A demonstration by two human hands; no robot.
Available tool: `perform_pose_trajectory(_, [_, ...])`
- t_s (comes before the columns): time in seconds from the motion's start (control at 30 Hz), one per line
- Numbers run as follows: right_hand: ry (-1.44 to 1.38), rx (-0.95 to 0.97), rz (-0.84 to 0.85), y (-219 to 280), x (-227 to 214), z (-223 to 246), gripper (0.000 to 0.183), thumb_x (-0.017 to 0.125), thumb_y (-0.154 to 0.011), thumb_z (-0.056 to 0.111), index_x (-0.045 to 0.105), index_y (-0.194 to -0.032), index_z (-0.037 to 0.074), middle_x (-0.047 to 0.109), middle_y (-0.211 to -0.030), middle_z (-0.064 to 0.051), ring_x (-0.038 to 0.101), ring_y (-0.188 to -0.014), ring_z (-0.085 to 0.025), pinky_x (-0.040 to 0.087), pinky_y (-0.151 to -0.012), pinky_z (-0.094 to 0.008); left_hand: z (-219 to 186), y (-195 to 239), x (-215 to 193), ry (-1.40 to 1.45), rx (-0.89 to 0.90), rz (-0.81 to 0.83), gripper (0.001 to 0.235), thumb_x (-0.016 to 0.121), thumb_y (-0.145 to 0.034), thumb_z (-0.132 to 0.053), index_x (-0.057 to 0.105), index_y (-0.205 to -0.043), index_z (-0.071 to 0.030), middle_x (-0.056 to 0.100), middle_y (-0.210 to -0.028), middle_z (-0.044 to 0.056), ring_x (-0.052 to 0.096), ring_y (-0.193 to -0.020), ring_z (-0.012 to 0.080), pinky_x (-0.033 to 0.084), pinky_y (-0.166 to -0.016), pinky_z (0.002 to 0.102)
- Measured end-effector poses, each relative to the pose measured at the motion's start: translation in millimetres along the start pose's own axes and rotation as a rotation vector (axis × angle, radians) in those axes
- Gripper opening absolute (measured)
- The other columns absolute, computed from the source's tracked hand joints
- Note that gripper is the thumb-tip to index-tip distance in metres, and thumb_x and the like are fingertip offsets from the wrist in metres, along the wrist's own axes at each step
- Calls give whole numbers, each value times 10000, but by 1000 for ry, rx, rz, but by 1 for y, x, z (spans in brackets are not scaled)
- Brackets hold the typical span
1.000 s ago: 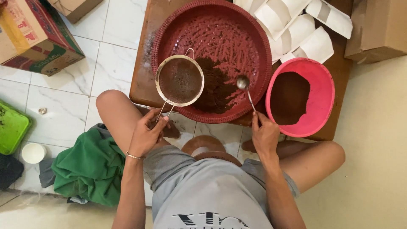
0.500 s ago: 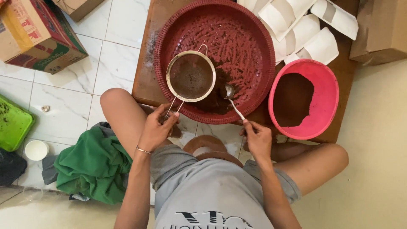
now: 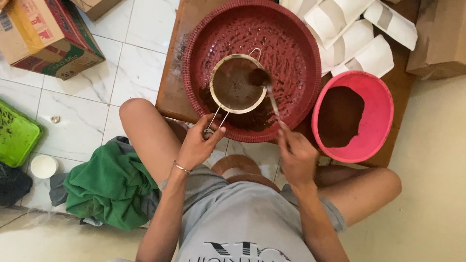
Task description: The person sits on the floor and sifts a dark brown powder from a red tray into a pink bowl using a metal sieve and a spoon. They repeatedly scoop the powder, shake the sieve to separate the fine particles, and occasionally use their hand to clear the mesh.
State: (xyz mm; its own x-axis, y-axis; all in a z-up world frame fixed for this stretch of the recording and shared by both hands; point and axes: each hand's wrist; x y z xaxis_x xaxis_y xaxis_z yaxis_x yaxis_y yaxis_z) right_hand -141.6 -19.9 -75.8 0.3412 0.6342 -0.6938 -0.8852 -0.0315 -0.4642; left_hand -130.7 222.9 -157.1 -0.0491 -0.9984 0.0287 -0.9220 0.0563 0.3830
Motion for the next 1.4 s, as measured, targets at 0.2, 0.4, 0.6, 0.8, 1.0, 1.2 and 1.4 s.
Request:
perform_pose_trajectory(0.2, [-2,-46,22,-4,12,-7,166,683,-1008,-16,791,-1131,-43,682,-719,-185,653,-603,-308,548,-585,-367,5,0,0,33,30,11,456,730,-943,-143,594,-1351,9,621,-825,110,587,-442,116,494,-392,244])
perform_pose_trajectory(0.4, [-34,79,-72,8,0,-24,168,653,-1057,24,813,-1082,-23,640,-652,-126,562,-539,-198,495,-554,-310,-2,1,-3,73,9,23,455,690,-966,-141,559,-1365,33,628,-827,117,571,-440,113,493,-390,242])
perform_pose_trajectory(0.6, [29,313,74,32,8,-50,166,677,-1046,81,798,-1073,-29,763,-932,-232,746,-862,-369,585,-728,-411,-9,5,-14,77,-7,-41,442,695,-962,-141,586,-1362,11,605,-883,114,588,-457,112,505,-401,239])
perform_pose_trajectory(0.8, [137,365,200,31,5,-41,197,650,-1047,59,769,-1079,-94,743,-926,-293,736,-842,-418,587,-684,-454,5,1,-25,86,19,-75,397,675,-981,-107,577,-1343,25,587,-864,128,573,-444,121,489,-406,242])
perform_pose_trajectory(1.0, [-61,486,325,30,14,-19,174,672,-990,89,803,-1000,-24,766,-870,-218,750,-824,-389,563,-683,-451,8,1,-23,93,19,-61,378,651,-989,-84,566,-1344,14,627,-823,121,549,-412,111,464,-380,244])
perform_pose_trajectory(1.2, [-177,644,283,38,14,-35,276,644,-1001,154,810,-781,133,722,-603,-60,577,-581,-92,503,-609,-305,13,2,-21,103,21,-53,408,674,-971,-80,570,-1353,16,622,-841,136,556,-400,125,473,-377,254])
perform_pose_trajectory(1.4, [-202,621,127,23,-12,-16,212,637,-1010,91,820,-902,103,691,-611,-79,505,-688,-81,504,-655,-318,9,0,-19,79,11,-42,404,670,-979,-107,571,-1351,13,607,-841,120,565,-428,107,476,-389,239])
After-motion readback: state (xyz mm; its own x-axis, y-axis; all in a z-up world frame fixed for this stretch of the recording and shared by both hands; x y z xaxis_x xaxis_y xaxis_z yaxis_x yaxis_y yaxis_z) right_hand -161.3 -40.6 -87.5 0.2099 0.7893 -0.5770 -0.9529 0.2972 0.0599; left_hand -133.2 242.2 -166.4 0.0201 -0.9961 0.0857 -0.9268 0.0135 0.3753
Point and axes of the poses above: each hand's wrist, its own y-axis away from the middle knuckle, its own x-axis out of the palm, z = x × y
